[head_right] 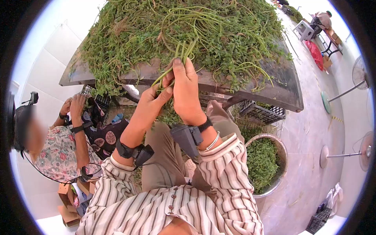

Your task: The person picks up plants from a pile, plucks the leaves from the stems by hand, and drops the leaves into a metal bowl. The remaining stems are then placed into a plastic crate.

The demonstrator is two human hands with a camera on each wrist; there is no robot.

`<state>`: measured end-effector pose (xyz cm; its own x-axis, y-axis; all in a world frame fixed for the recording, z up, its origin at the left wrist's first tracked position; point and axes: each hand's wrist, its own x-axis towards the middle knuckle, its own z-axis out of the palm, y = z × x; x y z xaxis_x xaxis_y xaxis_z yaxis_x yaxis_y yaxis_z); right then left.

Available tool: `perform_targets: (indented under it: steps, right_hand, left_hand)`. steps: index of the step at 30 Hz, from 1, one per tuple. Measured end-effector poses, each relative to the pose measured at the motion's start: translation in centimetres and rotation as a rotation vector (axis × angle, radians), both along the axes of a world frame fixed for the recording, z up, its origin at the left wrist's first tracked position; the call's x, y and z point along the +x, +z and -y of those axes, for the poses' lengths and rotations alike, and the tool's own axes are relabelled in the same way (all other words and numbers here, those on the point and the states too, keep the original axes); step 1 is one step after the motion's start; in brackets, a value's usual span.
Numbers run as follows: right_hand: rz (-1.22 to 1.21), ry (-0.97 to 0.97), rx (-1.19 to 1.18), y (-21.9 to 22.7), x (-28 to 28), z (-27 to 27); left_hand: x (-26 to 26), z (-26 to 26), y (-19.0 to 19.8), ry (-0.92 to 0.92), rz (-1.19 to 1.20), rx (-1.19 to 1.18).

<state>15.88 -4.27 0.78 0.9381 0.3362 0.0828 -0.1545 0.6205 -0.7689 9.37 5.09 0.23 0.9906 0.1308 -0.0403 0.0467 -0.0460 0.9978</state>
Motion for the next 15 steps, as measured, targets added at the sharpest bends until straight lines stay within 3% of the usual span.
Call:
perform_targets:
  steps: [4, 8, 10, 12, 14, 15]
  right_hand:
    - [-0.017, 0.052, 0.024, 0.4, 0.0, 0.0]
    - [-0.242, 0.053, 0.208, 1.4, 0.0, 0.0]
    - [-0.305, 0.076, 0.247, 0.9, 0.5, 0.6]
    - [-0.27, 0.34, 0.436, -0.4, 1.4, 1.3]
    - [-0.297, 0.326, 0.407, -0.6, 1.7, 1.8]
    - [-0.323, 0.314, 0.374, -0.3, 1.7, 2.0]
  left_hand:
    - [0.3, -0.2, -1.3, 0.025, 0.071, -0.049]
    - [0.2, -0.1, -1.5, 0.022, 0.127, -0.125]
    - [0.1, -0.6, -2.1, -0.039, 0.097, 0.07]
    - [-0.1, 0.3, -1.8, -0.046, 0.13, 0.009]
    - [-0.6, 0.7, -0.8, -0.056, 0.161, -0.053]
    - [-0.9, 0.8, 0.2, -0.064, 0.108, 0.08]
